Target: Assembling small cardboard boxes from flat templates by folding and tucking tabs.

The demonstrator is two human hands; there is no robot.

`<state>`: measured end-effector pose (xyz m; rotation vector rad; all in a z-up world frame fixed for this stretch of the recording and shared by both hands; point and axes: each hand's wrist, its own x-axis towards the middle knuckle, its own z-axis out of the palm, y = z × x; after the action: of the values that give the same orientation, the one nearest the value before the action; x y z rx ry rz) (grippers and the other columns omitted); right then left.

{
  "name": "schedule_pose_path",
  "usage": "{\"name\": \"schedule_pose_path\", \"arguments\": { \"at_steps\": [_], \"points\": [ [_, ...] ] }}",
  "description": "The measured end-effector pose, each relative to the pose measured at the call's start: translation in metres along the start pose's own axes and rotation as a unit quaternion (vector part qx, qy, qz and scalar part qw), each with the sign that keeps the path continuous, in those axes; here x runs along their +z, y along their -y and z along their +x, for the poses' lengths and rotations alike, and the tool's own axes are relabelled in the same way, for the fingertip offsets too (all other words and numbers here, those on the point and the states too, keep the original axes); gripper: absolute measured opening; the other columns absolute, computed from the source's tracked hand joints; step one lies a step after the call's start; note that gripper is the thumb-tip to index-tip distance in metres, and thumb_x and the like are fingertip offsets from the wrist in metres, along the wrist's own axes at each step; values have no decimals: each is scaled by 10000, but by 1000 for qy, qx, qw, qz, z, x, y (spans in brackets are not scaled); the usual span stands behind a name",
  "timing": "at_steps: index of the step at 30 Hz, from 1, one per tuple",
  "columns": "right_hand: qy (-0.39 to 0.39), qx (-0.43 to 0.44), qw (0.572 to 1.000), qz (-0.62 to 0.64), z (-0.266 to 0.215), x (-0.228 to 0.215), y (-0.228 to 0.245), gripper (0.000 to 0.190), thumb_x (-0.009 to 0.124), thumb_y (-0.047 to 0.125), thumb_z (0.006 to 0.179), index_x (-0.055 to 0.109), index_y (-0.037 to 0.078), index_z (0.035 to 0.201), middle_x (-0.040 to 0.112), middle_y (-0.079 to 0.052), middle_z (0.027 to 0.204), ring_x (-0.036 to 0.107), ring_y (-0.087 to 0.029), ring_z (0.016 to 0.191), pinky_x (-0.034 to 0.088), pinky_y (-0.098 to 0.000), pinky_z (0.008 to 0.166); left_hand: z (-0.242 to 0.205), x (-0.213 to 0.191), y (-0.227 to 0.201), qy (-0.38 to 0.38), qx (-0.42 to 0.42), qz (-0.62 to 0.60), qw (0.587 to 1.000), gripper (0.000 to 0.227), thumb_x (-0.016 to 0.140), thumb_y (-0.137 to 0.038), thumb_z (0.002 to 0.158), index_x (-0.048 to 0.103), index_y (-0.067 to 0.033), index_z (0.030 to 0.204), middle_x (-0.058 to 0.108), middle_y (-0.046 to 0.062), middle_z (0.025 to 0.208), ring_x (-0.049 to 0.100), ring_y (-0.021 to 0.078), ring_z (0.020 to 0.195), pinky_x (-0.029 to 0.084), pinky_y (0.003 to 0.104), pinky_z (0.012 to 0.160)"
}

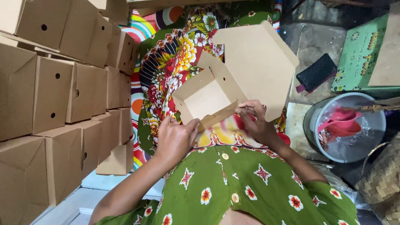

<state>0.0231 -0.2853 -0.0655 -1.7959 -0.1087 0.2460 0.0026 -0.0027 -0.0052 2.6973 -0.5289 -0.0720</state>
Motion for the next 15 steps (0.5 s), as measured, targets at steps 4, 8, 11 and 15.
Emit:
{"name": "schedule_pose_path", "arguments": {
  "at_steps": [4, 8, 11, 15],
  "points": [
    [-12, -42, 995, -95, 10, 5, 16, 199, 677, 104, 978, 624, 47, 1161, 727, -106, 986, 750, -238, 965, 558, -397, 923, 0, -3, -1, -4, 3, 11, 1000, 182, 647, -247, 881, 751, -224, 1028, 655, 110, 488, 734, 275, 588, 421, 361, 819],
    [72, -126, 969, -202, 19, 1, 31, 236, 580, 132, 1006, 691, 116, 1214, 731, -114, 959, 729, -272, 942, 530, -454, 970, 1, -2, -2, 4, 1, -6, 1000, 210, 646, -229, 870, 745, -222, 1055, 664, 107, 494, 737, 272, 593, 417, 356, 837],
    [113, -213, 920, -308, 23, -3, 32, 392, 616, 80, 953, 629, 123, 1343, 678, -158, 835, 729, -348, 848, 530, -534, 970, 1, 1, 0, 12, -4, -1, 1000, 260, 655, -225, 849, 733, -233, 1098, 668, 97, 496, 740, 271, 602, 412, 357, 853],
    [84, -247, 917, -303, 27, 10, 70, 225, 556, 159, 1033, 703, 118, 1198, 636, -110, 809, 679, -283, 688, 570, -364, 638, 1, 3, -3, -21, -1, 24, 1000, 234, 653, -281, 890, 748, -227, 1097, 628, 93, 438, 719, 276, 531, 408, 352, 812]
  ]
}}
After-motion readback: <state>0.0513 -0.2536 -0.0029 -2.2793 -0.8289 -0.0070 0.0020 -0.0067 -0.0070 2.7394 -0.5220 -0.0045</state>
